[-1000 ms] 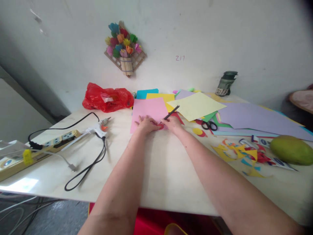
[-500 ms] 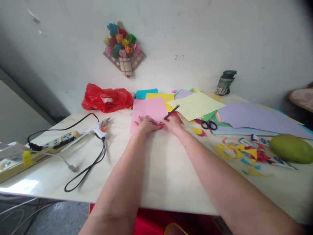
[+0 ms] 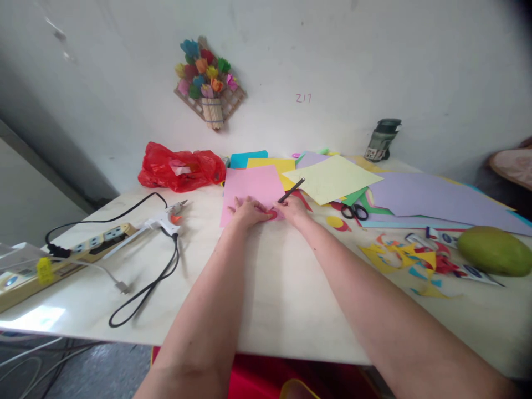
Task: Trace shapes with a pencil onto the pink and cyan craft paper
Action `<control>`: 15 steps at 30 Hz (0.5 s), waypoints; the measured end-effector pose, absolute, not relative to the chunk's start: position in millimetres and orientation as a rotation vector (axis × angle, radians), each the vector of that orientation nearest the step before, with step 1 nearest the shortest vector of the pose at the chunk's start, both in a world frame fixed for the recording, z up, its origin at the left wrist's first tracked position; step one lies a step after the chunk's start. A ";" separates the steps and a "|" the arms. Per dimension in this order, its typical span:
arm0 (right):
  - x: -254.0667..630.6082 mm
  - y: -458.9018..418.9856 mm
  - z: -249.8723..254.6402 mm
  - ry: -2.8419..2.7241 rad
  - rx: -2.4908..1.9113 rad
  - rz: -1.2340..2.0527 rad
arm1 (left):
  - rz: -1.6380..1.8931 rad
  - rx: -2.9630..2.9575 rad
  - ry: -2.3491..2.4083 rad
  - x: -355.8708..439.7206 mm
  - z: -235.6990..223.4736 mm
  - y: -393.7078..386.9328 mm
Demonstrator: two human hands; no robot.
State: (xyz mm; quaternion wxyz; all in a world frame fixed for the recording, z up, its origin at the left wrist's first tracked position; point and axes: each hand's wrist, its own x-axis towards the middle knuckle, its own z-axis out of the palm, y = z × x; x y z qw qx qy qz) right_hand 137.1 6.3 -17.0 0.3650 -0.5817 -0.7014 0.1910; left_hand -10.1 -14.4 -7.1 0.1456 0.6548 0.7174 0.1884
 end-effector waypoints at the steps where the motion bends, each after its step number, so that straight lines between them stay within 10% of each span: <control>1: 136.9 6.2 -16.9 -1.801 -1.497 0.489 | 0.544 1.885 2.066 -10.4 -7.6 -14.1; 15: 137.6 7.2 -17.8 -1.769 -1.496 0.498 | 0.544 1.880 2.059 -9.4 -5.3 -16.4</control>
